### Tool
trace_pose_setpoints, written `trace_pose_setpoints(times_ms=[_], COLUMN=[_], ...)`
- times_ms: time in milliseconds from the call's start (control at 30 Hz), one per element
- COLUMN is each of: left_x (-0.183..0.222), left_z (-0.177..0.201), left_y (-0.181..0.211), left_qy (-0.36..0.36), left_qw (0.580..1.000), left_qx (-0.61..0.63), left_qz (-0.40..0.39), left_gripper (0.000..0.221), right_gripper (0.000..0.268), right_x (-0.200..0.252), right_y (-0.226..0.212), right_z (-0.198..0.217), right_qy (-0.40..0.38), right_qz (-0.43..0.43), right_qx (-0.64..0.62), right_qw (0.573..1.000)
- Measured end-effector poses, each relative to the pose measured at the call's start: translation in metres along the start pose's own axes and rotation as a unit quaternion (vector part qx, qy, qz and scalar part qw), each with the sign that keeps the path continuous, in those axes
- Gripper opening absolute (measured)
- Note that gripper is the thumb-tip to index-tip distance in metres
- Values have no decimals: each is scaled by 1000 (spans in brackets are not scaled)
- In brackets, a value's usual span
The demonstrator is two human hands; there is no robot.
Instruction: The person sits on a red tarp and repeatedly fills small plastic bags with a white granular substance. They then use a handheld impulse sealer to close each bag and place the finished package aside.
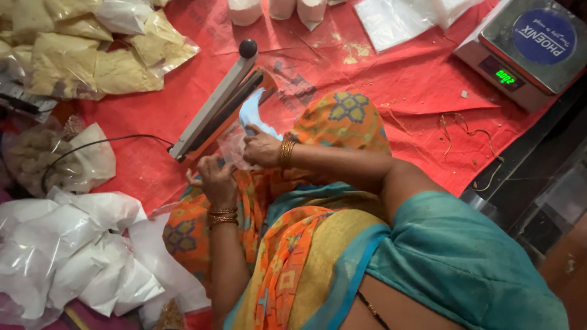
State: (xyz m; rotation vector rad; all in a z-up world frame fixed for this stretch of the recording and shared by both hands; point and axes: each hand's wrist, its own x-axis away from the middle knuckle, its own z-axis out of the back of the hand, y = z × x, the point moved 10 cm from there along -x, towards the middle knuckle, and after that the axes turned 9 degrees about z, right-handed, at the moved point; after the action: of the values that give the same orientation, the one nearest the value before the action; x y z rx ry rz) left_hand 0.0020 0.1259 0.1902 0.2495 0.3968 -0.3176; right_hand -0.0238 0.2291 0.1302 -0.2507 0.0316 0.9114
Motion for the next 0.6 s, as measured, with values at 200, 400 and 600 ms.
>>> trace_pose_setpoints(times_ms=[200,400,600], left_x=[1,-34,-85], left_z=[-3,-23,-18], left_y=[-2,-1,37], left_qy=[15,1,80], left_qw=[1000,1000,993], left_qx=[12,-30,-4], left_qz=[11,-3,-85], left_gripper=[11,14,17], right_gripper=[5,10,10], right_x=[36,38,53], right_y=[38,56,26], right_z=[30,40,71], right_qy=[15,26,40], right_qz=[62,22,-3], right_qx=[-28,13,30], right_qw=[998,999,999])
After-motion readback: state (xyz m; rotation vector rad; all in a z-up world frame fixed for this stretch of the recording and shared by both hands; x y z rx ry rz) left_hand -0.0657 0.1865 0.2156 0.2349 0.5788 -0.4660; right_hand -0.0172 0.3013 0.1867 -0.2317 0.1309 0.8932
